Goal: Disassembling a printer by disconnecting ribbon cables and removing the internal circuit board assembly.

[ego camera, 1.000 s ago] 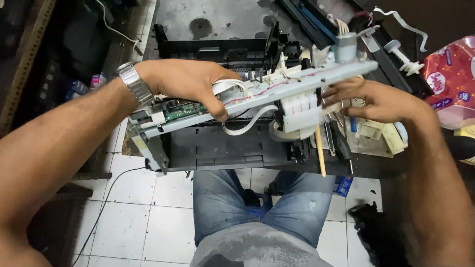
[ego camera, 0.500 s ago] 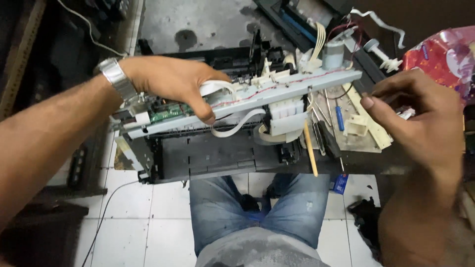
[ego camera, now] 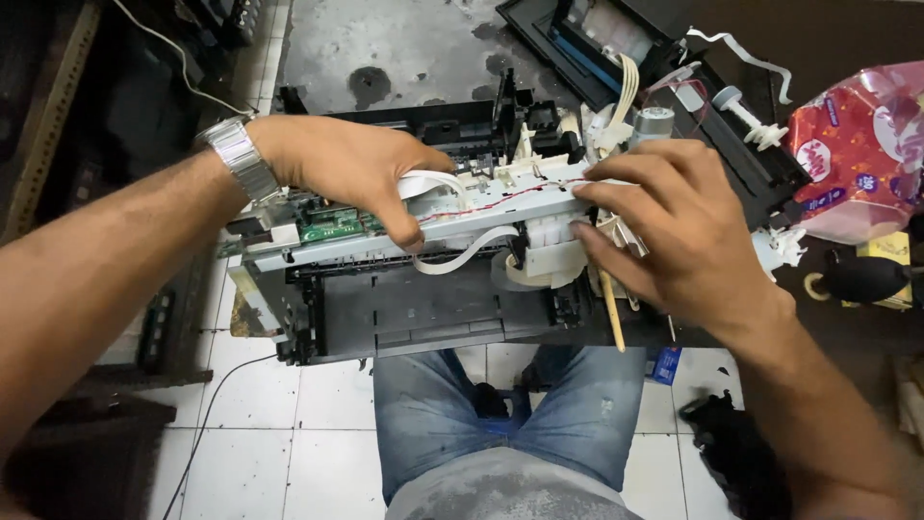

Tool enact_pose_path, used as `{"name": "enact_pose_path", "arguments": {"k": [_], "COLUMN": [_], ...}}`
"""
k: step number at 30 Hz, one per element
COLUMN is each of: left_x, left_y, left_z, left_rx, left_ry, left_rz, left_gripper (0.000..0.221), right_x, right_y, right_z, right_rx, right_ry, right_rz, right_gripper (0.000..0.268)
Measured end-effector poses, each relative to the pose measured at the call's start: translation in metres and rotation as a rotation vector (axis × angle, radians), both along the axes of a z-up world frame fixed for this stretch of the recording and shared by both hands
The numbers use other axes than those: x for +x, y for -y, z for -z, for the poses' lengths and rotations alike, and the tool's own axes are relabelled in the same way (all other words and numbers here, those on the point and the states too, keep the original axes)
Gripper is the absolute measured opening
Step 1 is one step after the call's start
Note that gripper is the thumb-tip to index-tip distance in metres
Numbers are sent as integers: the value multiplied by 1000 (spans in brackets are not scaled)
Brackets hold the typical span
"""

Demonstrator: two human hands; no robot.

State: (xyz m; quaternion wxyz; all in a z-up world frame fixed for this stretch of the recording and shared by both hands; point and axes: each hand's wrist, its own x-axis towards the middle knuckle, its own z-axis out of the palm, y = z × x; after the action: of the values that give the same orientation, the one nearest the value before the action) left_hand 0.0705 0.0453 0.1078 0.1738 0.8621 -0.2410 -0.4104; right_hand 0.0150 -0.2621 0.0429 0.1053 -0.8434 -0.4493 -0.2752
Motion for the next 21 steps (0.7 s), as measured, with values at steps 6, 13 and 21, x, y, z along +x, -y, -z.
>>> {"name": "enact_pose_path", "arguments": {"k": [6,13,21], "left_x": [6,15,43], "left_y": [-2,-13,-31], "left_z": [3,15,30], "left_rx": [-38,-119,-365], "left_ry": [-64,-98,-468], "left_rz": [-24,-9,-164], "left_gripper": [37,33,26], "right_x": [7,21,51], "right_y": [-42,-70,-74], "right_z": [-19,-21,-10], "right_rx": [-135,-227,-241], "right_ry": [128,269,495], "right_rz": [-51,-124,-186], "right_gripper": [39,27,23]}}
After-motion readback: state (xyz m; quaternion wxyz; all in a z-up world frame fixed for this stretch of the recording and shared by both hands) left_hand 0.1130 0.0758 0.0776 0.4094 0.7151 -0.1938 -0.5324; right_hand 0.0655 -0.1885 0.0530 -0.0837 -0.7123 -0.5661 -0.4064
